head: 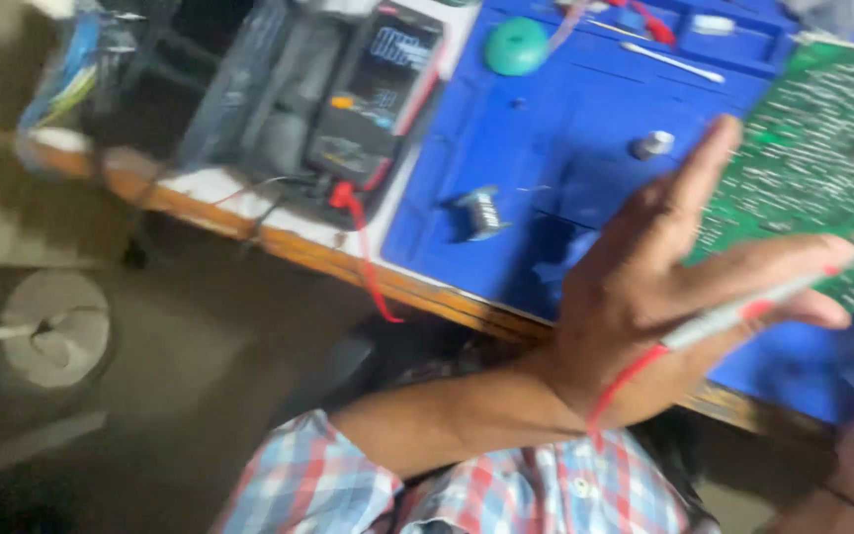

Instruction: Testing various points on a green circuit board using a digital multimeter and probes to check for electrical continuity or voltage.

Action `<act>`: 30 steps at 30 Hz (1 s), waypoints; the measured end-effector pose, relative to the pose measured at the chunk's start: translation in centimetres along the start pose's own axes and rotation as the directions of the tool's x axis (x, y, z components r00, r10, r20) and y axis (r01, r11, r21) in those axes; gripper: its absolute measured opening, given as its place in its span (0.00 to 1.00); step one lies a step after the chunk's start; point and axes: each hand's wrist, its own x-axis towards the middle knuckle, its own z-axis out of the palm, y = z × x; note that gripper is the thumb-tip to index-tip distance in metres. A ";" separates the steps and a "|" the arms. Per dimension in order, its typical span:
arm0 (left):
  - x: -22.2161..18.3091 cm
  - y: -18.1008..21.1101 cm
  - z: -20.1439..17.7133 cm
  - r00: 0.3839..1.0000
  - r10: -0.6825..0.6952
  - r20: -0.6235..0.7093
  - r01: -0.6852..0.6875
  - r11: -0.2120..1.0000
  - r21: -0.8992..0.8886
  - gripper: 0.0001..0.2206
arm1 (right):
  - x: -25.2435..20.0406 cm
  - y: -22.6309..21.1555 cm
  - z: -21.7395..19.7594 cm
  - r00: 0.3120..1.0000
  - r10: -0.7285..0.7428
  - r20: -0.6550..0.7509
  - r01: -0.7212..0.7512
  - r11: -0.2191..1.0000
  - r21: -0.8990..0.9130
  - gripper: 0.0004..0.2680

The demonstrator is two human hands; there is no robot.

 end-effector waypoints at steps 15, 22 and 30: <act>2.3 2.9 0.5 0.975 -0.048 0.219 0.088 0.980 -0.179 0.17 | 2.2 -11.8 6.0 0.975 -0.220 -0.033 0.214 0.968 -0.134 0.09; 2.2 3.9 0.0 0.957 -0.159 0.241 0.163 0.987 0.003 0.17 | 2.0 -12.3 6.0 0.986 -0.159 -0.054 0.149 0.977 -0.154 0.09; 2.9 4.0 -0.2 0.947 -0.197 0.253 0.194 0.980 0.035 0.17 | 2.2 -12.3 5.7 0.987 -0.157 -0.017 0.153 0.976 -0.154 0.08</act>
